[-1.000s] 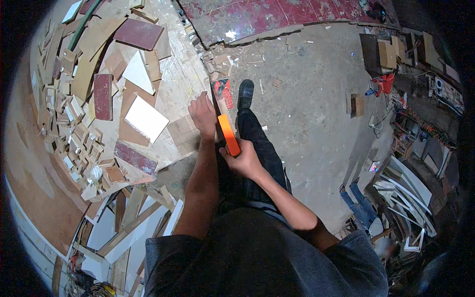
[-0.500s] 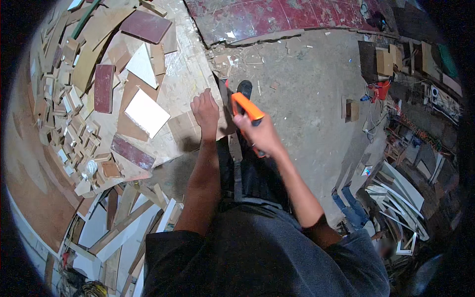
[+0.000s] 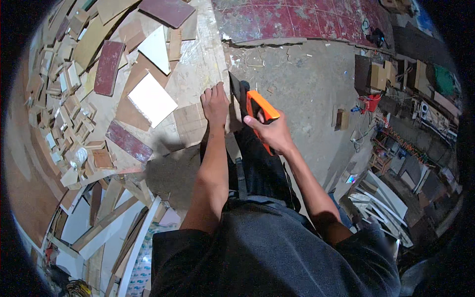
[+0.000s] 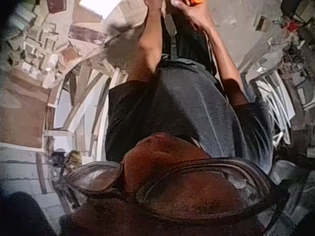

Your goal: Sawing a piece of plywood using a handsaw.

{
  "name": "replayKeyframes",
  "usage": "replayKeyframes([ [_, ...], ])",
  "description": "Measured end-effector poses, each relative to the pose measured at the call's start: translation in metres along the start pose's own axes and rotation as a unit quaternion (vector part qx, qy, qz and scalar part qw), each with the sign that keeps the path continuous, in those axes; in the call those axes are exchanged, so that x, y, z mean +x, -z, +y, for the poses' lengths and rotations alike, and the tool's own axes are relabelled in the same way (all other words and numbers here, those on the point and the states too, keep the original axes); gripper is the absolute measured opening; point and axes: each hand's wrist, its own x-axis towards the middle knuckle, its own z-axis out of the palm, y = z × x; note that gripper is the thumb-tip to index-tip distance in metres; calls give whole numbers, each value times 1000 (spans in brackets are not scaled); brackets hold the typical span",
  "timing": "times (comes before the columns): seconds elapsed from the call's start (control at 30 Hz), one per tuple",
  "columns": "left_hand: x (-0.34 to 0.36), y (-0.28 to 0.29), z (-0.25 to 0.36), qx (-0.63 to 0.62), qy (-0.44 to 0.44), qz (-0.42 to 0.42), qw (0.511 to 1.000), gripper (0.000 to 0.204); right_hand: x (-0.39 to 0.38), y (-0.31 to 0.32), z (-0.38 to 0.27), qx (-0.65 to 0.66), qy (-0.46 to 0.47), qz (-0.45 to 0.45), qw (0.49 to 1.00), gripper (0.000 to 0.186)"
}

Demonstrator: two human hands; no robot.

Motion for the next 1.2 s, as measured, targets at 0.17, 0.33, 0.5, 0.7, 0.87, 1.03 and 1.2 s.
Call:
replayKeyframes([
  [0.17,-1,1,-5,27,-5,-8,1000,21,15,12,12,39,-82,-25,996,39],
  [0.33,0,-1,-4,24,-8,-6,1000,22,25,3,17,87,-136,-34,986,38],
  [0.5,-4,-3,-9,24,-8,4,1000,22,27,-4,14,35,-122,-33,991,36],
  [0.7,-4,-10,-5,24,-17,20,999,28,44,-18,30,32,-73,-31,996,35],
  [0.87,-3,-5,-3,31,-13,6,999,29,33,-27,36,40,7,-1,999,37],
  [1.03,-2,0,-6,55,-13,17,998,23,5,-9,24,91,-46,-21,995,38],
  [1.2,-6,-5,-3,34,-14,26,999,21,22,-2,28,86,-81,-42,992,39],
])
